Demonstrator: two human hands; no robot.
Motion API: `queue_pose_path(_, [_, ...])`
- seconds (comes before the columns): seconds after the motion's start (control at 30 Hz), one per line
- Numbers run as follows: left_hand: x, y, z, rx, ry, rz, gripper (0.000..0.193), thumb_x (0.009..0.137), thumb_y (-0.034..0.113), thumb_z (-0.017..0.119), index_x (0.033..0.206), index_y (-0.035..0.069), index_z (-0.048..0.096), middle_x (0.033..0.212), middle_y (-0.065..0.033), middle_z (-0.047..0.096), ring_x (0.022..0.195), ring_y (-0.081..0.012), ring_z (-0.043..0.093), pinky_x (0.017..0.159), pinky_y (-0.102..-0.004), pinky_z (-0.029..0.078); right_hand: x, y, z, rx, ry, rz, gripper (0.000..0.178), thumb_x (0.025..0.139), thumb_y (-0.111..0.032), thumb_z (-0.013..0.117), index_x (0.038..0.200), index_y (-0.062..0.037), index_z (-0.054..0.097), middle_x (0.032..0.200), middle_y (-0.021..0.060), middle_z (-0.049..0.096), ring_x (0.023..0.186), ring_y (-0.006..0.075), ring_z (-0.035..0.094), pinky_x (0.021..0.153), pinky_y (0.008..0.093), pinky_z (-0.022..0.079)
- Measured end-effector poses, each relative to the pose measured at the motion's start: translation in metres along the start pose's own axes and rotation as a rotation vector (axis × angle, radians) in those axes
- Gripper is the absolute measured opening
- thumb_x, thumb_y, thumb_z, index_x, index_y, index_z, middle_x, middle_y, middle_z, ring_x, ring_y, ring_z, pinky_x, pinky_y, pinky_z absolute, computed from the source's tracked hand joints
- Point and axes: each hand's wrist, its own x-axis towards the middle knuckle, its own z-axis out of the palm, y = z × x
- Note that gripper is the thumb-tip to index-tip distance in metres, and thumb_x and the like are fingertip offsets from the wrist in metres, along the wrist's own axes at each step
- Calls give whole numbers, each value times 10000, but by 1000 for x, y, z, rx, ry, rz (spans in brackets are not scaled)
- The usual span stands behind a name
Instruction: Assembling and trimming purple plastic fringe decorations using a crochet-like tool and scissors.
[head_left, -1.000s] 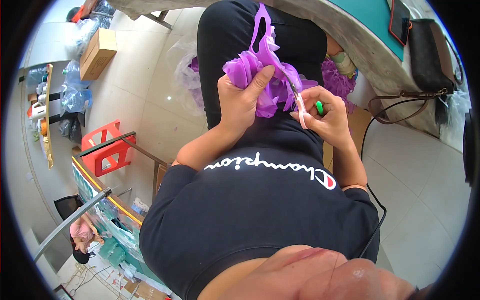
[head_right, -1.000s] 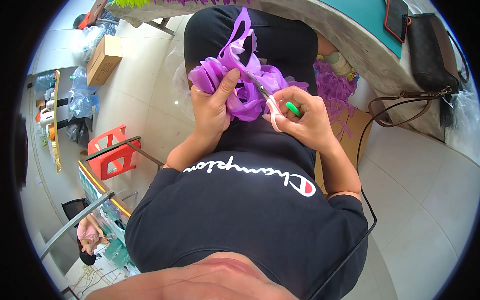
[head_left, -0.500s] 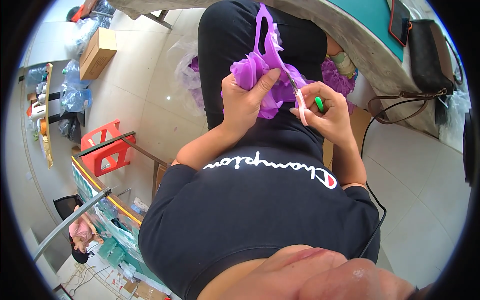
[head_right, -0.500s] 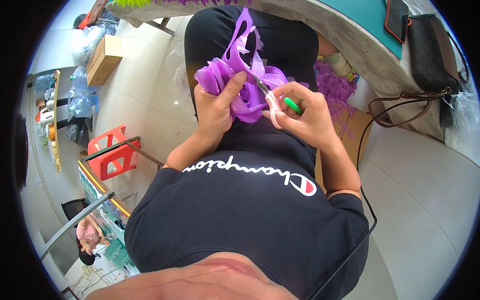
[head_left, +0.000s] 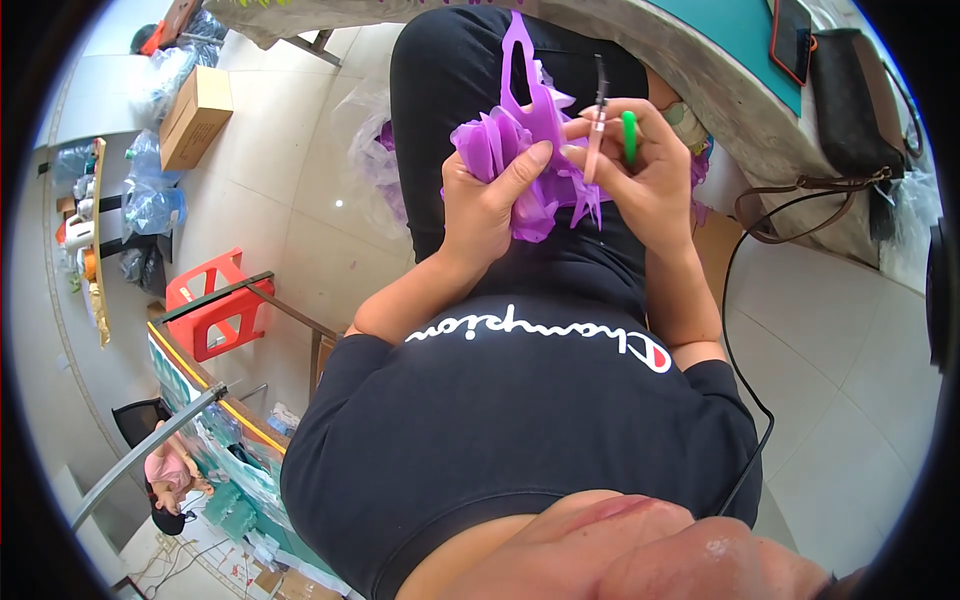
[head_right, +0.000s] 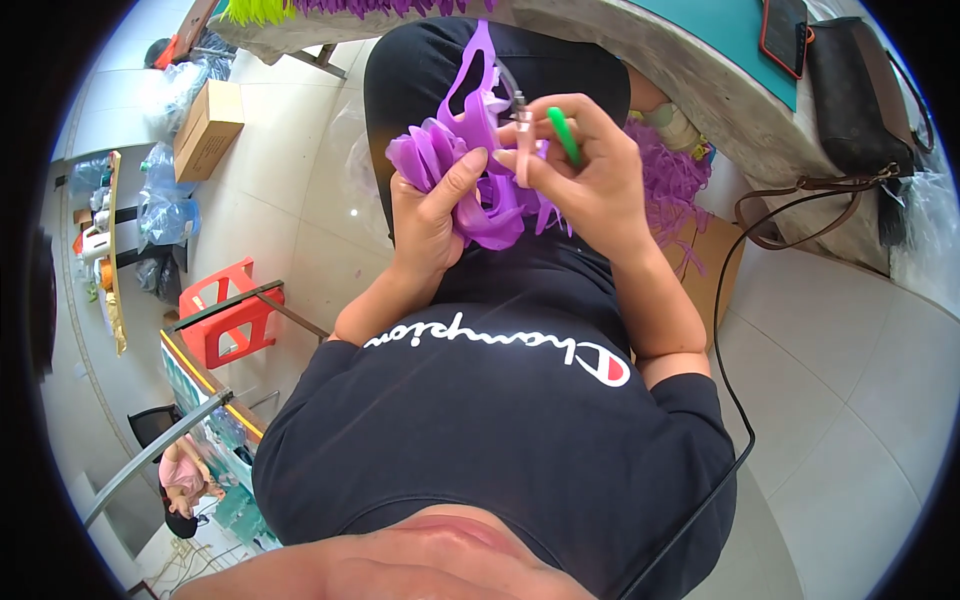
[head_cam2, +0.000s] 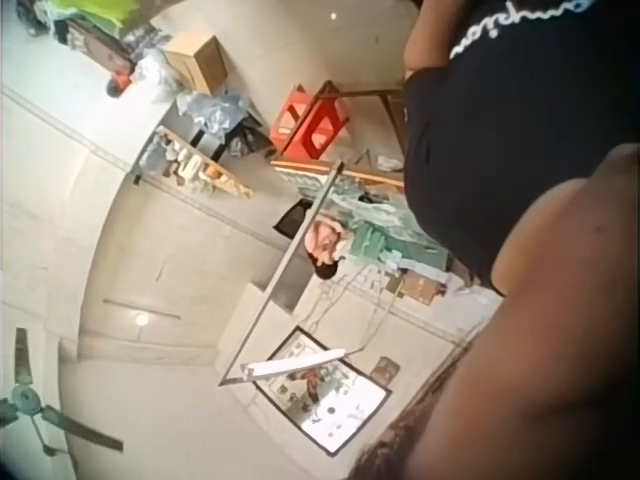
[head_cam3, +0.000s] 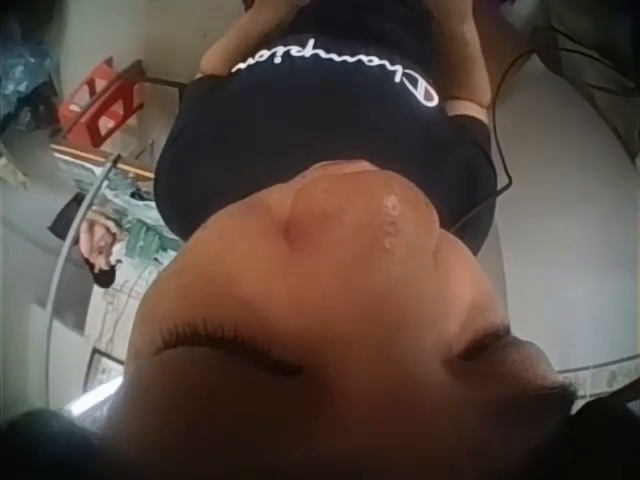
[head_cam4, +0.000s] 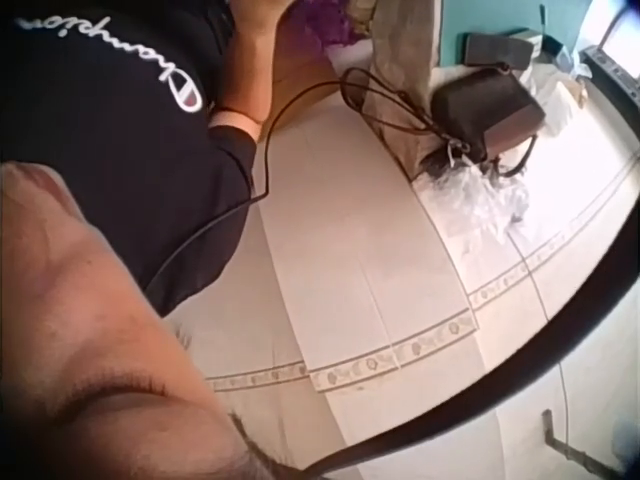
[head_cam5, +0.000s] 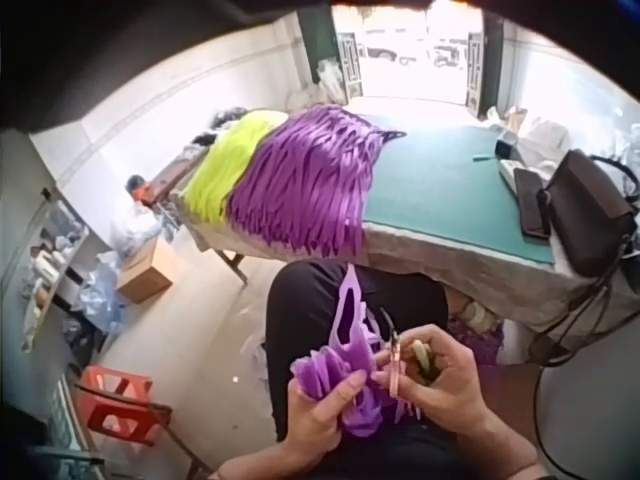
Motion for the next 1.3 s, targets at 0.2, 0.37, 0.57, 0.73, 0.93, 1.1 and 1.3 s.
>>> queue_pose_path(0.2, [2, -1, -10, -10, -31, -20, 119, 866, 41, 665, 970, -5, 632, 866, -49, 662, 745, -88, 623, 679, -233, 503, 7, 4, 6, 188, -32, 11, 321, 838, 38, 675, 1113, 10, 512, 905, 80, 650, 785, 61, 607, 694, 163, 481])
queue_pose_path(0.37, [2, 3, -7, -74, -42, -64, 149, 862, 55, 669, 989, -11, 625, 884, -55, 658, 797, -113, 632, 741, -256, 505, 7, -5, 14, -37, 44, -17, 258, 834, 46, 664, 1060, 8, 546, 850, 63, 665, 767, 55, 621, 676, 166, 492])
queue_pose_path(0.57, [8, 2, -14, -35, -32, -161, 185, 857, 51, 641, 1030, -10, 616, 925, -63, 648, 843, -125, 624, 774, -257, 501, 17, 22, 12, -216, 295, -4, 201, 850, 43, 621, 1033, 9, 547, 863, 96, 683, 797, 123, 660, 705, 222, 527])
queue_pose_path(0.73, [9, 3, -18, -154, -91, -192, 195, 854, 58, 650, 1036, -2, 615, 934, -58, 649, 848, -123, 623, 765, -255, 500, 16, 28, -11, 78, 258, 56, 252, 843, 39, 619, 1081, 37, 537, 910, 132, 675, 845, 153, 661, 757, 246, 525])
queue_pose_path(0.93, [8, 2, -8, -139, -34, -175, 138, 862, 45, 674, 992, 12, 639, 906, -46, 667, 786, -109, 621, 717, -237, 491, -17, 2, -14, -173, 30, 75, 273, 791, 60, 658, 1058, 24, 611, 812, 34, 649, 715, 56, 589, 661, 189, 477])
queue_pose_path(1.1, [6, -3, -9, -183, -1, -101, 106, 853, 23, 684, 954, 23, 653, 864, -34, 671, 753, -87, 608, 680, -233, 476, -44, 7, -3, -181, -35, 210, 249, 754, 67, 703, 992, 35, 642, 677, -31, 572, 620, 1, 531, 570, 160, 459])
queue_pose_path(1.3, [5, -3, -10, -176, 20, -102, 105, 848, 38, 697, 945, 30, 657, 851, -27, 668, 744, -82, 604, 671, -230, 471, -46, 10, 1, -248, -36, 184, 255, 787, 74, 660, 1039, 49, 633, 681, -15, 584, 695, 24, 599, 637, 176, 498])
